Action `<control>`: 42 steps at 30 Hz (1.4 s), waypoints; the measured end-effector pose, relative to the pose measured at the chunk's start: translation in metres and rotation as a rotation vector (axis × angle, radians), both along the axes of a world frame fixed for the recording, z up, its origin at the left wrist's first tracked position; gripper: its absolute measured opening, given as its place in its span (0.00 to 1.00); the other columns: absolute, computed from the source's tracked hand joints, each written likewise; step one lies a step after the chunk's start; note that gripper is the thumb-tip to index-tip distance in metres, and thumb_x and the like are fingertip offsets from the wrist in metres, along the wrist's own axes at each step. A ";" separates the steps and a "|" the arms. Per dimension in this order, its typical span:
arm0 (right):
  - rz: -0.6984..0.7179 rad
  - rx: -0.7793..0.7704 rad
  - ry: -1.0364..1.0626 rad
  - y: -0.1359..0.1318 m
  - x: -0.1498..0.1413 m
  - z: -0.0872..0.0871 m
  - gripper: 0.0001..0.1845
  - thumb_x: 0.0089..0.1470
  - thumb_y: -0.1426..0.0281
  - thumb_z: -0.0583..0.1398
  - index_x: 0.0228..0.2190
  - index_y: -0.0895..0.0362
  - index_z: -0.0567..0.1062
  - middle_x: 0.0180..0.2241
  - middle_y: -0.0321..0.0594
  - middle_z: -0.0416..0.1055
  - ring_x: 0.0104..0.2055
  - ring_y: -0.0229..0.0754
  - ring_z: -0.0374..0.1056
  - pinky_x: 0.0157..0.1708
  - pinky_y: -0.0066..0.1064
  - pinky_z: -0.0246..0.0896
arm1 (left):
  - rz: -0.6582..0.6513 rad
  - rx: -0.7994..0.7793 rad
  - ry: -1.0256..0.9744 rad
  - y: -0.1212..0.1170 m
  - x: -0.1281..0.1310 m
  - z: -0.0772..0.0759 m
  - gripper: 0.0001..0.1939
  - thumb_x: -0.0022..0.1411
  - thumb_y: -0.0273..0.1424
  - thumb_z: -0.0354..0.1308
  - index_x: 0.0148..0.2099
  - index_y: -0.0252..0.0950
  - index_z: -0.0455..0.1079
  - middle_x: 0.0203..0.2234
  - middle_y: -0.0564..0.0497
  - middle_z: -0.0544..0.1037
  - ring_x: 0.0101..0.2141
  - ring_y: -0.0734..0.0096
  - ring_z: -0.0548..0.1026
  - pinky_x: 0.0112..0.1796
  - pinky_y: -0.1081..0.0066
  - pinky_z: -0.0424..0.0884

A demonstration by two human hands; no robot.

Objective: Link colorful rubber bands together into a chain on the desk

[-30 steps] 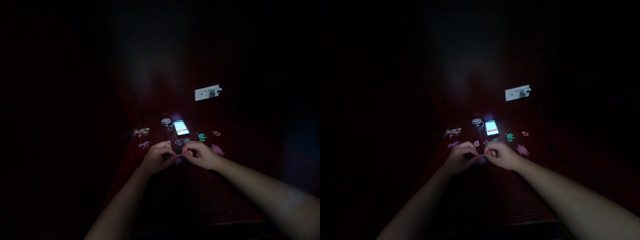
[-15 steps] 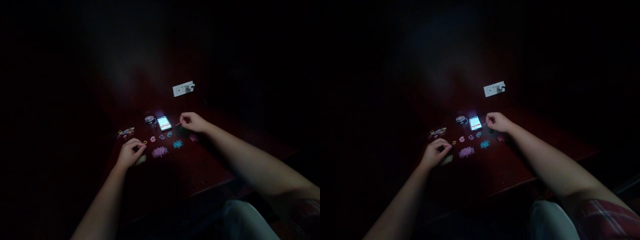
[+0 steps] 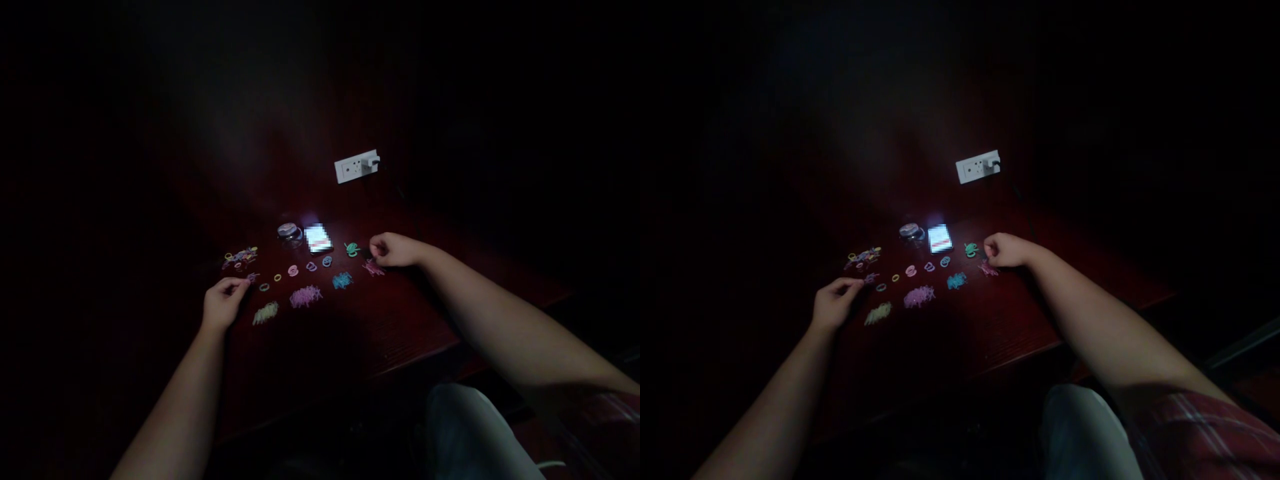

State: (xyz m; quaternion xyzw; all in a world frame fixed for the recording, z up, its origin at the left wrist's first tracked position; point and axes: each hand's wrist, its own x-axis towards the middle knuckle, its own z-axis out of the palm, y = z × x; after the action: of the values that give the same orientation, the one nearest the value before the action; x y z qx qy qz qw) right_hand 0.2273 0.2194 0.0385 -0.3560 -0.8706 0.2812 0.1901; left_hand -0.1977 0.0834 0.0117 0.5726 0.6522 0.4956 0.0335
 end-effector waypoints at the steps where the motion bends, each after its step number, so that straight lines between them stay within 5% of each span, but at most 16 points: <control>1: 0.006 -0.007 -0.017 0.000 0.000 0.001 0.04 0.37 0.72 0.58 0.21 0.56 0.65 0.20 0.31 0.64 0.23 0.34 0.58 0.24 0.26 0.49 | 0.007 -0.002 -0.006 0.000 -0.002 -0.001 0.16 0.50 0.42 0.62 0.32 0.33 0.78 0.30 0.47 0.80 0.31 0.66 0.76 0.36 0.69 0.72; 11: 0.090 -0.076 -0.045 0.003 0.005 0.003 0.04 0.40 0.69 0.58 0.22 0.56 0.67 0.21 0.32 0.64 0.24 0.35 0.59 0.25 0.27 0.52 | 0.030 0.010 -0.009 0.005 -0.015 -0.012 0.15 0.52 0.42 0.62 0.34 0.34 0.78 0.31 0.48 0.81 0.32 0.66 0.78 0.38 0.68 0.74; 15: -0.026 0.013 -0.012 0.006 0.005 0.002 0.05 0.45 0.68 0.56 0.26 0.56 0.68 0.23 0.35 0.68 0.26 0.38 0.62 0.28 0.28 0.57 | 0.045 0.012 -0.024 0.008 -0.017 -0.014 0.15 0.52 0.42 0.63 0.33 0.34 0.78 0.30 0.47 0.81 0.31 0.65 0.77 0.37 0.68 0.73; 19: -0.181 0.178 -0.152 -0.004 -0.008 0.002 0.19 0.51 0.57 0.58 0.40 0.57 0.70 0.35 0.44 0.73 0.35 0.45 0.69 0.36 0.33 0.62 | 0.034 0.015 -0.039 0.010 -0.018 -0.014 0.16 0.52 0.42 0.63 0.34 0.34 0.78 0.31 0.47 0.81 0.33 0.65 0.78 0.38 0.68 0.73; 24: -0.168 0.254 -0.438 -0.024 -0.028 0.001 0.38 0.46 0.45 0.60 0.51 0.58 0.69 0.47 0.55 0.68 0.48 0.58 0.68 0.48 0.42 0.61 | 0.040 -0.003 -0.037 0.010 -0.018 -0.014 0.16 0.52 0.42 0.63 0.34 0.33 0.78 0.32 0.47 0.81 0.32 0.66 0.78 0.38 0.69 0.73; 34: -0.109 0.307 -0.463 -0.018 -0.031 -0.004 0.17 0.50 0.63 0.59 0.41 0.57 0.72 0.39 0.49 0.70 0.39 0.50 0.69 0.42 0.38 0.61 | 0.044 -0.018 -0.081 0.009 -0.013 -0.011 0.17 0.51 0.42 0.63 0.35 0.32 0.78 0.31 0.46 0.82 0.31 0.66 0.78 0.36 0.70 0.73; 38: -0.099 0.261 -0.385 -0.015 -0.029 -0.004 0.13 0.52 0.63 0.58 0.38 0.57 0.71 0.38 0.49 0.72 0.39 0.49 0.69 0.43 0.37 0.59 | 0.166 -0.095 -0.113 0.010 -0.017 -0.012 0.19 0.50 0.44 0.63 0.36 0.31 0.78 0.26 0.48 0.80 0.26 0.68 0.75 0.29 0.71 0.71; 42: -0.120 0.215 -0.262 -0.004 -0.023 -0.010 0.09 0.53 0.64 0.57 0.35 0.56 0.71 0.33 0.44 0.73 0.36 0.46 0.69 0.41 0.34 0.60 | 0.290 -0.206 -0.072 0.012 -0.029 -0.016 0.17 0.54 0.41 0.60 0.38 0.32 0.78 0.31 0.46 0.81 0.31 0.65 0.77 0.34 0.70 0.71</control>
State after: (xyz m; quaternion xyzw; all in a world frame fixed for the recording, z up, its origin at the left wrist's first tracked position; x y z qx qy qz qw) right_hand 0.2041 0.2158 0.0290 -0.4188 -0.8901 0.1257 0.1285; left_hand -0.2265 0.0953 -0.0043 0.4479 0.7737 0.4459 0.0432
